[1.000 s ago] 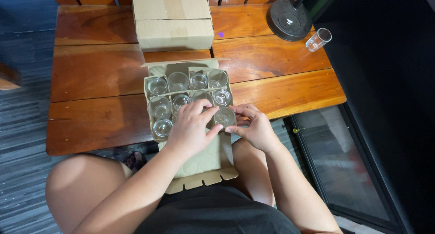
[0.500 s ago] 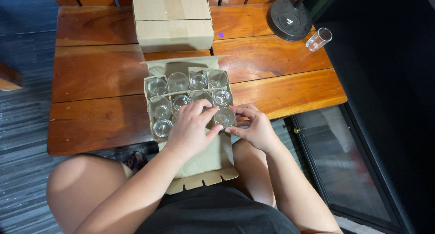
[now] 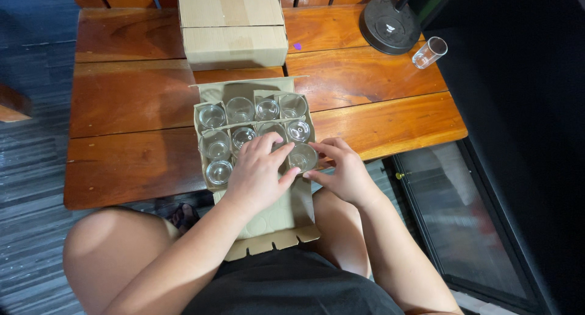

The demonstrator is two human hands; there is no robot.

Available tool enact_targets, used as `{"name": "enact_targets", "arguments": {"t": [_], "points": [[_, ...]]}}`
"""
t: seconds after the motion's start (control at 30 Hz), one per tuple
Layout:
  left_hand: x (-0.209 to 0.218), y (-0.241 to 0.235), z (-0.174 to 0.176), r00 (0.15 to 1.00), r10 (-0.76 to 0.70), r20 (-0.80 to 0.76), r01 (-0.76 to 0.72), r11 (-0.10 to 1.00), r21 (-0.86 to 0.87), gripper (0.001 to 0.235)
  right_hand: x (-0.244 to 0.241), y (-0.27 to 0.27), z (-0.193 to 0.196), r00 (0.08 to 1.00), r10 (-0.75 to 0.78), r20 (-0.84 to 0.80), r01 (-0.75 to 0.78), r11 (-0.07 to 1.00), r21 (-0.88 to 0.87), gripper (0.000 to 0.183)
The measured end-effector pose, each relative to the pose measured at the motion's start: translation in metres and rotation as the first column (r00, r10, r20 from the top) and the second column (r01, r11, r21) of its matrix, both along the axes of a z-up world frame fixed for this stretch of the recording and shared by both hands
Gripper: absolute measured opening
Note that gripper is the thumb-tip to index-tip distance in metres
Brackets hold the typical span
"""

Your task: The person opens a cardboard box containing small glasses and removes them one by one, placing them in a row on a wooden table. The task continues until all glasses are removed from the box.

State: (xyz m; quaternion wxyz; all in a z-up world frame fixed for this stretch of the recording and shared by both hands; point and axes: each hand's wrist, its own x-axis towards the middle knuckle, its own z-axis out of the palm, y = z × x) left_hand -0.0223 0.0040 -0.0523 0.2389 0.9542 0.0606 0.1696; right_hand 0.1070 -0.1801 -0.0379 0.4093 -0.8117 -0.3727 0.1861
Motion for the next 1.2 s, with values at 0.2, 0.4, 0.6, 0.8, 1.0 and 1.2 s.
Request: {"name": "enact_targets", "arguments": {"t": [0.2, 0.4, 0.6, 0.8, 1.0, 1.2], "points": [[0.002, -0.005, -0.005, 0.999, 0.033, 0.009, -0.033, 0.998, 0.058, 0.044, -0.003, 0.006, 0.013, 0.995, 0.037, 0.098, -0.026, 0.994, -0.105, 0.063], [0.001, -0.013, 0.002, 0.997, 0.083, -0.006, -0.082, 0.996, 0.026, 0.044, -0.003, 0.006, 0.009, 0.996, 0.011, 0.084, -0.006, 0.998, -0.060, 0.061], [0.006, -0.014, -0.012, 0.998, 0.062, -0.015, -0.062, 0.998, 0.033, 0.044, -0.004, 0.003, -0.002, 0.997, -0.009, 0.076, 0.010, 1.000, -0.004, 0.058], [0.007, -0.012, -0.015, 0.999, 0.038, -0.026, -0.037, 0.999, 0.030, 0.046, 0.004, -0.001, -0.007, 0.997, 0.049, 0.062, -0.047, 0.998, -0.043, 0.059], [0.013, -0.008, -0.011, 0.995, 0.018, -0.097, -0.012, 0.998, 0.064, 0.049, 0.014, -0.003, 0.012, 0.984, 0.167, 0.070, -0.157, 0.980, -0.123, 0.047], [0.020, -0.004, -0.012, 0.998, -0.013, -0.068, 0.023, 0.989, 0.145, 0.047, 0.019, 0.001, 0.017, 0.985, 0.171, 0.016, -0.165, 0.969, -0.182, 0.046]]}}
